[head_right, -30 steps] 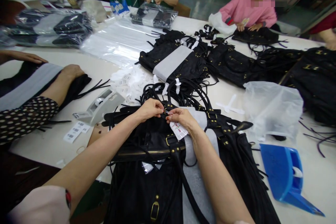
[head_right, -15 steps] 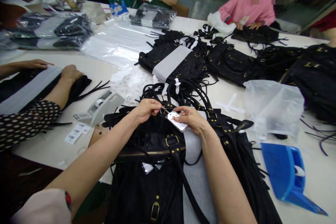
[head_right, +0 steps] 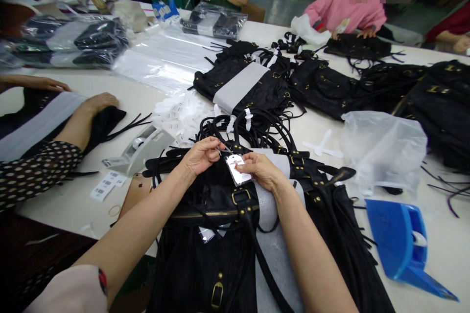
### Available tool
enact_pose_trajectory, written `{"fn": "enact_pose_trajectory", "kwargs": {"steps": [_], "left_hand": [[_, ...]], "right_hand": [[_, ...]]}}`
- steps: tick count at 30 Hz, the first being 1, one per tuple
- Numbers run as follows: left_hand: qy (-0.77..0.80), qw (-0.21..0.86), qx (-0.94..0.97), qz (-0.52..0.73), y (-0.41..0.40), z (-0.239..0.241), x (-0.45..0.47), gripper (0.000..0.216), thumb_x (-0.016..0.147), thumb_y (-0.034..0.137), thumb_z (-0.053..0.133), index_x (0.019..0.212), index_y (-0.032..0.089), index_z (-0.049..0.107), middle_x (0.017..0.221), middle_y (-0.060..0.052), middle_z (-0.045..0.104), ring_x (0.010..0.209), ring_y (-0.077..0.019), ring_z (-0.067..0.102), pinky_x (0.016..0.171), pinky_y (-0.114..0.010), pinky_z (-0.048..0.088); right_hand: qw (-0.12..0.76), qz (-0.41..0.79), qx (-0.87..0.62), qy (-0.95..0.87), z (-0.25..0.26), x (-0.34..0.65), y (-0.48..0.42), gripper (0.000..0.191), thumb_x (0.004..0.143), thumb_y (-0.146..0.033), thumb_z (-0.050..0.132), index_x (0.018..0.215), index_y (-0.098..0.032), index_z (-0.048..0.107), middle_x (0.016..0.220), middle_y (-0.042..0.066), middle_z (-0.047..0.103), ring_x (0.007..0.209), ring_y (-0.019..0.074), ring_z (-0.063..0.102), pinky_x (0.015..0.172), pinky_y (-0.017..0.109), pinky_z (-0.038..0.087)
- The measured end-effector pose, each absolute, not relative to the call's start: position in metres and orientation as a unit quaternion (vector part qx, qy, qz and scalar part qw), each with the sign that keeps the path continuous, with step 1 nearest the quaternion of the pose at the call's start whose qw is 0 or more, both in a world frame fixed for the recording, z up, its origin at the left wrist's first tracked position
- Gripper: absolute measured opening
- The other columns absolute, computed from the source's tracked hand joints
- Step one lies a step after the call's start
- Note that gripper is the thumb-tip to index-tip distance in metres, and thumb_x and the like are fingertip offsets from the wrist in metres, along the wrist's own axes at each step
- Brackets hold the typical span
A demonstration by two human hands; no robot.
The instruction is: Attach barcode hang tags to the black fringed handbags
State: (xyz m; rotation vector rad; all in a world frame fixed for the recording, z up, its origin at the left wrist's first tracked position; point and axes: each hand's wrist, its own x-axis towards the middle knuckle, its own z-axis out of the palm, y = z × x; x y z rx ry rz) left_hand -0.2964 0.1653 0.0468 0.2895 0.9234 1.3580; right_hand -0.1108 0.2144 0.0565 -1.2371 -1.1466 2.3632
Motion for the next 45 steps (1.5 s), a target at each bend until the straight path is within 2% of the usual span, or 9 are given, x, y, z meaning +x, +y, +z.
{"fn": "enact_pose_trajectory", "kwargs": {"steps": [4,8,13,20,25,28,32,36,45], "left_hand": [[0.419,0.703,0.157,0.554,0.148,0.055,-0.3,0.018,0.06,0.015,0.069,0.066,0.012,0.052,0.052,0.002,0.054,0.034,-0.0005,0.033,0.038,-0.015,0.021],[0.421,0.717,0.153,0.533,0.122,0.065,-0.3,0.018,0.063,0.018,0.07,0.069,0.011,0.054,0.064,-0.001,0.058,0.037,0.0003,0.036,0.04,-0.016,0.022],[0.435,0.721,0.197,0.503,0.101,0.073,-0.292,0.021,0.063,0.022,0.071,0.077,0.012,0.059,0.08,-0.004,0.06,0.042,-0.0015,0.043,0.04,-0.017,0.024],[0.459,0.73,0.281,0.421,0.1,0.087,-0.293,0.028,0.066,0.026,0.069,0.091,0.014,0.064,0.052,0.003,0.05,0.043,-0.0059,0.048,0.041,-0.017,0.029],[0.457,0.768,0.289,0.344,0.095,0.102,-0.298,0.048,0.065,0.028,0.069,0.11,0.013,0.06,0.053,-0.003,0.059,0.047,-0.0105,0.053,0.043,-0.019,0.036],[0.496,0.735,0.247,0.391,0.093,0.097,-0.291,0.043,0.062,0.026,0.071,0.102,0.013,0.064,0.053,-0.003,0.058,0.048,-0.0102,0.053,0.042,-0.018,0.036],[0.553,0.639,0.221,0.487,0.092,0.085,-0.278,0.028,0.055,0.02,0.074,0.081,0.012,0.069,0.063,-0.003,0.061,0.051,-0.006,0.049,0.043,-0.016,0.034],[0.537,0.637,0.198,0.517,0.093,0.085,-0.277,0.024,0.058,0.022,0.073,0.079,0.012,0.068,0.063,-0.002,0.06,0.053,-0.0065,0.049,0.044,-0.017,0.036],[0.483,0.719,0.141,0.48,0.086,0.097,-0.29,0.031,0.059,0.02,0.073,0.088,0.013,0.063,0.062,0.0,0.055,0.049,-0.0083,0.053,0.039,-0.016,0.032]], "right_hand": [[0.093,0.835,-0.385,-0.382,0.056,-0.11,0.214,0.025,0.054,-0.02,0.077,0.069,-0.012,0.06,0.059,-0.001,0.061,0.047,0.0056,0.052,0.041,0.016,0.039],[0.085,0.845,-0.357,-0.388,0.055,-0.11,0.213,0.022,0.059,-0.025,0.075,0.068,-0.011,0.061,0.056,-0.001,0.059,0.042,0.004,0.047,0.035,0.014,0.033],[0.074,0.861,-0.35,-0.362,0.058,-0.113,0.207,0.023,0.056,-0.023,0.076,0.068,-0.011,0.062,0.057,-0.001,0.06,0.044,0.0049,0.05,0.039,0.015,0.038],[0.151,0.83,-0.441,-0.308,0.066,-0.127,0.188,0.026,0.044,-0.015,0.079,0.062,-0.014,0.06,0.059,-0.001,0.063,0.051,0.0093,0.056,0.049,0.021,0.045],[0.225,0.801,-0.464,-0.303,0.063,-0.136,0.181,0.028,0.04,-0.016,0.079,0.057,-0.015,0.056,0.055,-0.002,0.061,0.047,0.0094,0.054,0.048,0.022,0.044],[0.233,0.797,-0.46,-0.314,0.064,-0.138,0.18,0.028,0.043,-0.019,0.08,0.058,-0.014,0.056,0.055,-0.002,0.061,0.049,0.0087,0.054,0.049,0.022,0.044],[0.15,0.811,-0.427,-0.371,0.078,-0.13,0.185,0.028,0.05,-0.023,0.078,0.068,-0.014,0.059,0.061,0.0,0.063,0.051,0.0084,0.056,0.047,0.019,0.044],[0.083,0.821,-0.399,-0.399,0.088,-0.122,0.187,0.025,0.053,-0.021,0.077,0.067,-0.014,0.058,0.056,-0.001,0.062,0.044,0.0063,0.053,0.041,0.016,0.042],[0.241,0.78,-0.443,-0.372,0.072,-0.137,0.172,0.022,0.048,-0.016,0.075,0.062,-0.015,0.057,0.052,-0.002,0.06,0.043,0.0078,0.052,0.039,0.018,0.039]]}}
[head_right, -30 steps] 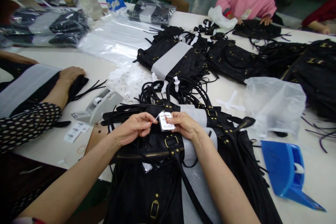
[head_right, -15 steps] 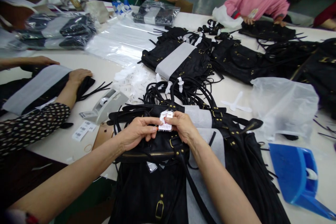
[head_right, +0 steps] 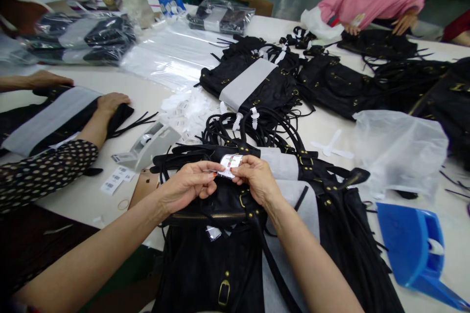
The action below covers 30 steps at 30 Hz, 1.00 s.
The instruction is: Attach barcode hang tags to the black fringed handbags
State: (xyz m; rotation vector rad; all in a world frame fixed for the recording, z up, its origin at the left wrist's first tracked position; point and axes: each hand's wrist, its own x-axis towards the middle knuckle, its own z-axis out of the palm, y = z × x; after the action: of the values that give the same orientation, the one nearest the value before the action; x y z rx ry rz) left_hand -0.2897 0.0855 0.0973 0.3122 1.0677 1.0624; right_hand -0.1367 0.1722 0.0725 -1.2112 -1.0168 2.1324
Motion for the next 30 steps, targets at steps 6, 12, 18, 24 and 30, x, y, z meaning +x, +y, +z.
{"fn": "enact_pose_trajectory", "kwargs": {"steps": [6,12,18,24,30], "left_hand": [[0.515,0.672,0.174,0.504,0.079,0.096,-0.269,0.039,0.06,0.023,0.071,0.098,0.016,0.065,0.081,-0.004,0.058,0.055,-0.008,0.054,0.043,-0.019,0.037],[0.497,0.652,0.162,0.55,0.088,0.096,-0.268,0.032,0.065,0.026,0.068,0.095,0.015,0.067,0.07,-0.002,0.055,0.052,-0.0062,0.048,0.043,-0.018,0.034],[0.421,0.716,0.116,0.545,0.087,0.1,-0.273,0.041,0.065,0.027,0.068,0.105,0.018,0.063,0.079,-0.005,0.058,0.059,-0.0098,0.052,0.046,-0.02,0.034],[0.5,0.644,0.142,0.562,0.089,0.099,-0.273,0.029,0.063,0.027,0.068,0.088,0.013,0.069,0.077,-0.006,0.057,0.06,-0.0087,0.047,0.045,-0.019,0.03],[0.578,0.553,0.201,0.565,0.099,0.089,-0.294,0.02,0.066,0.03,0.065,0.076,0.014,0.071,0.078,-0.005,0.058,0.066,-0.0097,0.045,0.052,-0.02,0.033]], "right_hand": [[0.292,0.73,-0.467,-0.406,0.07,-0.145,0.166,0.021,0.05,-0.022,0.074,0.061,-0.017,0.057,0.052,-0.002,0.059,0.044,0.0088,0.051,0.041,0.021,0.038],[0.259,0.771,-0.427,-0.396,0.072,-0.144,0.166,0.023,0.057,-0.027,0.071,0.076,-0.017,0.061,0.057,-0.002,0.058,0.048,0.0075,0.049,0.044,0.02,0.036],[0.212,0.802,-0.356,-0.431,0.068,-0.14,0.168,0.029,0.06,-0.019,0.064,0.088,-0.022,0.062,0.065,-0.005,0.053,0.051,0.0064,0.04,0.046,0.021,0.031],[0.213,0.581,-0.395,-0.679,0.065,-0.144,0.158,0.016,0.067,-0.019,0.057,0.082,-0.023,0.062,0.06,-0.004,0.051,0.055,0.0108,0.042,0.053,0.024,0.032],[0.166,0.631,-0.366,-0.664,0.071,-0.139,0.16,0.014,0.067,-0.032,0.063,0.062,-0.019,0.059,0.049,-0.005,0.046,0.045,0.0079,0.039,0.045,0.022,0.026]]}}
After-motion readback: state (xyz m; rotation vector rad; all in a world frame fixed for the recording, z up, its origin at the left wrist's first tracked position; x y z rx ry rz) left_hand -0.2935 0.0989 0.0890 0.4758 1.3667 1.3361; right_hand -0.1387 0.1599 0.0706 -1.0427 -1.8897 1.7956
